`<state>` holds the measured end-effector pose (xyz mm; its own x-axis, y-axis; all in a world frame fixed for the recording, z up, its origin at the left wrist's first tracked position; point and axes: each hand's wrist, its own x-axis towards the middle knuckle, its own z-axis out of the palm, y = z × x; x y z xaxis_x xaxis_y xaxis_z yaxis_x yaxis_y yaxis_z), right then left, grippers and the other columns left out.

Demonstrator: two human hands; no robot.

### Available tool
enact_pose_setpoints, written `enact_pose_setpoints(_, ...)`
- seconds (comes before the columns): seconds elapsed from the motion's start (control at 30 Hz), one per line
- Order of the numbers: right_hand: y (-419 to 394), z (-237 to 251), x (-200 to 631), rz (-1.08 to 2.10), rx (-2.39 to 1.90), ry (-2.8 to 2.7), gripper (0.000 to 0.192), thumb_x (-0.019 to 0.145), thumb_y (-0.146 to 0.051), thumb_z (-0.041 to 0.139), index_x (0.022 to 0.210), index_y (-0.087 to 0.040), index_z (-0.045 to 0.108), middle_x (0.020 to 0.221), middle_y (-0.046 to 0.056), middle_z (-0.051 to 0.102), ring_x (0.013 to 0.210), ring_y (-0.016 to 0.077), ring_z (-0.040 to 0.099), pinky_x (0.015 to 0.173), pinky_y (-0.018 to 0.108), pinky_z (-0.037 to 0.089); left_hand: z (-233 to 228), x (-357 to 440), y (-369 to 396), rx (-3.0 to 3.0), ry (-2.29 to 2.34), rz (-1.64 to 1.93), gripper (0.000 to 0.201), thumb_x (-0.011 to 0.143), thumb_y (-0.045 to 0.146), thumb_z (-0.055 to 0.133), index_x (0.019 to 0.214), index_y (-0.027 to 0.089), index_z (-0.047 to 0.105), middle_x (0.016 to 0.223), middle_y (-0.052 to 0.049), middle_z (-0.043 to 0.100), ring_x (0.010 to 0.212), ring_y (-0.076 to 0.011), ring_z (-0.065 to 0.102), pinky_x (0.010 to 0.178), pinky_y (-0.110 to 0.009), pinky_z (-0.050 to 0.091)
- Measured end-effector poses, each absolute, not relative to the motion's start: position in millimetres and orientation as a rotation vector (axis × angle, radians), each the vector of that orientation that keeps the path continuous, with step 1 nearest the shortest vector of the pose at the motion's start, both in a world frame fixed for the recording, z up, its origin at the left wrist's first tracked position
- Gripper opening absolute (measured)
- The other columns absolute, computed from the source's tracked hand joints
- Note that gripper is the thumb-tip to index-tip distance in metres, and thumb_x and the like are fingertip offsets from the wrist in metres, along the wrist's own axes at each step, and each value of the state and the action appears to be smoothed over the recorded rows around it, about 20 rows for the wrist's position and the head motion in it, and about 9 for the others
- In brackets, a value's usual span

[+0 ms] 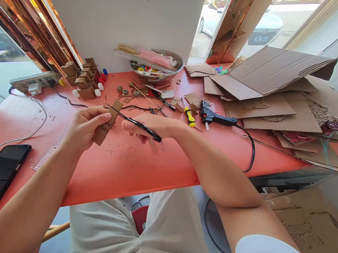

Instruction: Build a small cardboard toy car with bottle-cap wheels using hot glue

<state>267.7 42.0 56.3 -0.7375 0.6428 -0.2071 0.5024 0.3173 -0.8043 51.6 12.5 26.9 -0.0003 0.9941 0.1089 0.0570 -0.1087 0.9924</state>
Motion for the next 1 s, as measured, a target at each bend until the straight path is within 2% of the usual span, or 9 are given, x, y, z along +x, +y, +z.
enact_pose_setpoints(0.1, 41, 58, 265, 1.381, -1.121, -2.404, 0.04, 0.11, -0.045, 0.047, 0.084, -0.019, 0.062, 0.068, 0.001, 0.063, 0.063, 0.0146, 0.062, 0.055, 0.023, 0.044, 26, 51, 13, 1.327, 1.196, 1.272, 0.015, 0.066, 0.031, 0.082, 0.063, 0.02, 0.072, 0.061, -0.003, 0.071, 0.057, -0.0162, 0.063, 0.057, -0.028, 0.052)
enact_pose_setpoints(0.2, 41, 57, 262, 1.393, -1.155, -2.408, 0.041, 0.109, -0.046, 0.053, 0.079, -0.019, 0.061, 0.064, 0.0, 0.06, 0.06, 0.0144, 0.06, 0.055, 0.024, 0.043, 23, 50, 14, 1.349, 1.204, 1.275, 0.013, 0.067, 0.03, 0.082, 0.065, 0.02, 0.074, 0.065, -0.004, 0.073, 0.059, -0.0165, 0.064, 0.058, -0.028, 0.053)
enact_pose_setpoints(0.37, 43, 44, 258, 1.341, -1.188, -2.366, 0.063, 0.096, -0.07, 0.069, 0.061, -0.022, 0.049, 0.054, -0.003, 0.052, 0.051, 0.0122, 0.054, 0.051, 0.026, 0.037, 18, 50, 17, 1.395, 1.256, 1.273, 0.015, 0.066, 0.031, 0.082, 0.065, 0.02, 0.073, 0.065, -0.003, 0.072, 0.06, -0.0172, 0.065, 0.056, -0.028, 0.053)
enact_pose_setpoints(0.47, 42, 36, 253, 1.285, -1.246, -2.281, 0.068, 0.087, -0.077, 0.075, 0.058, -0.022, 0.049, 0.05, -0.004, 0.051, 0.045, 0.0114, 0.052, 0.048, 0.026, 0.036, 18, 49, 18, 1.38, 1.292, 1.268, 0.013, 0.066, 0.029, 0.081, 0.063, 0.02, 0.073, 0.063, -0.003, 0.071, 0.059, -0.0168, 0.064, 0.055, -0.027, 0.052)
enact_pose_setpoints(0.6, 34, 41, 247, 1.415, -1.315, -2.156, 0.067, 0.086, -0.07, 0.082, 0.053, -0.021, 0.05, 0.047, -0.003, 0.054, 0.041, 0.0101, 0.053, 0.046, 0.024, 0.042, 21, 47, 19, 1.339, 1.31, 1.264, 0.011, 0.067, 0.023, 0.079, 0.061, 0.018, 0.071, 0.063, -0.003, 0.07, 0.059, -0.016, 0.065, 0.055, -0.025, 0.051)
enact_pose_setpoints(0.77, 28, 48, 240, 1.315, -1.437, -2.07, 0.063, 0.085, -0.058, 0.089, 0.053, -0.021, 0.049, 0.039, -0.006, 0.046, 0.034, 0.0105, 0.049, 0.038, 0.022, 0.037, 22, 47, 19, 1.308, 1.315, 1.278, 0.011, 0.067, 0.025, 0.08, 0.063, 0.018, 0.072, 0.061, -0.003, 0.068, 0.059, -0.0167, 0.064, 0.055, -0.026, 0.05)
enact_pose_setpoints(0.9, 37, 49, 241, 1.204, -1.567, -1.905, 0.049, 0.096, -0.051, 0.079, 0.064, -0.02, 0.06, 0.042, -0.006, 0.046, 0.037, 0.0134, 0.055, 0.042, 0.023, 0.043, 17, 49, 21, 1.297, 1.288, 1.27, 0.015, 0.063, 0.03, 0.082, 0.064, 0.018, 0.073, 0.061, -0.002, 0.067, 0.059, -0.0162, 0.062, 0.056, -0.027, 0.05)
enact_pose_setpoints(1.0, 46, 52, 247, 0.89, -1.706, -1.992, 0.038, 0.102, -0.046, 0.072, 0.077, -0.017, 0.071, 0.059, 0.003, 0.066, 0.059, 0.0217, 0.074, 0.055, 0.027, 0.053, 13, 50, 23, 1.279, 1.298, 1.278, 0.02, 0.06, 0.032, 0.086, 0.063, 0.018, 0.073, 0.062, 0.0, 0.066, 0.061, -0.0166, 0.064, 0.057, -0.028, 0.053)
